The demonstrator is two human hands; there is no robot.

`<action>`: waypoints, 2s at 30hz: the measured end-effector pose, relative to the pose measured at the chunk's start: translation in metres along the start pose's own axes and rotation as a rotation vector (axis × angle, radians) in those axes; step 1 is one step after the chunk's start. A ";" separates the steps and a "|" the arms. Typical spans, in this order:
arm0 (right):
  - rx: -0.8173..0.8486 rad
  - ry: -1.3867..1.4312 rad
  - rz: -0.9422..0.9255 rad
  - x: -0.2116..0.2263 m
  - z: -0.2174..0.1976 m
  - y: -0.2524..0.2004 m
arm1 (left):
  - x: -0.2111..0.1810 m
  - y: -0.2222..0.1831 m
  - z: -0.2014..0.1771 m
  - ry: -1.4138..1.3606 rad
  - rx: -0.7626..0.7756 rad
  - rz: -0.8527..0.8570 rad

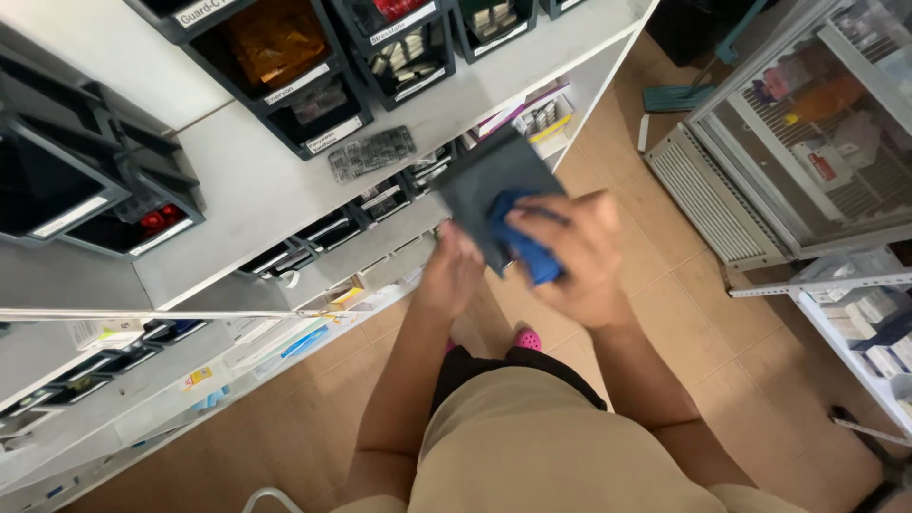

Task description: Cleaning a pharmacy storage bin with a cloth and organizing medication blister packs back into the bin on a shelf.

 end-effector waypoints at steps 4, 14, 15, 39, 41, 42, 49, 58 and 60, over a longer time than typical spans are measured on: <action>0.032 -0.005 -0.064 0.007 0.041 -0.033 | 0.021 -0.018 -0.064 0.332 -0.436 0.027; -0.139 -0.050 0.062 -0.021 0.001 -0.012 | -0.020 -0.038 0.004 1.222 -0.292 0.456; -0.189 -0.029 0.103 -0.025 -0.008 -0.006 | -0.017 -0.041 0.013 1.244 -0.225 0.557; 0.097 0.116 0.030 0.009 0.004 -0.006 | 0.029 -0.033 -0.066 -0.065 -0.507 -0.059; 0.086 0.133 0.008 0.006 0.004 -0.010 | 0.049 -0.042 -0.118 0.008 -0.499 -0.003; 0.073 0.147 -0.017 0.005 0.002 -0.010 | 0.055 -0.045 -0.142 0.083 -0.486 0.054; 0.030 0.067 -0.064 0.015 0.017 -0.024 | 0.031 -0.028 -0.050 0.224 -0.166 0.153; -0.066 0.065 -0.265 0.015 0.016 -0.055 | 0.023 -0.058 -0.112 0.664 -0.352 0.325; 0.016 -0.069 -0.097 -0.013 0.008 -0.048 | 0.025 -0.068 -0.135 0.691 -0.457 0.369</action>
Point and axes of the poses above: each hand's wrist, its own y-axis towards the middle knuckle, its own z-axis out of the palm, x = y × z, the point moved 10 cm from there along y, towards the middle knuckle, and after that the axes turned 2 degrees about -z, right-handed, at the moved point
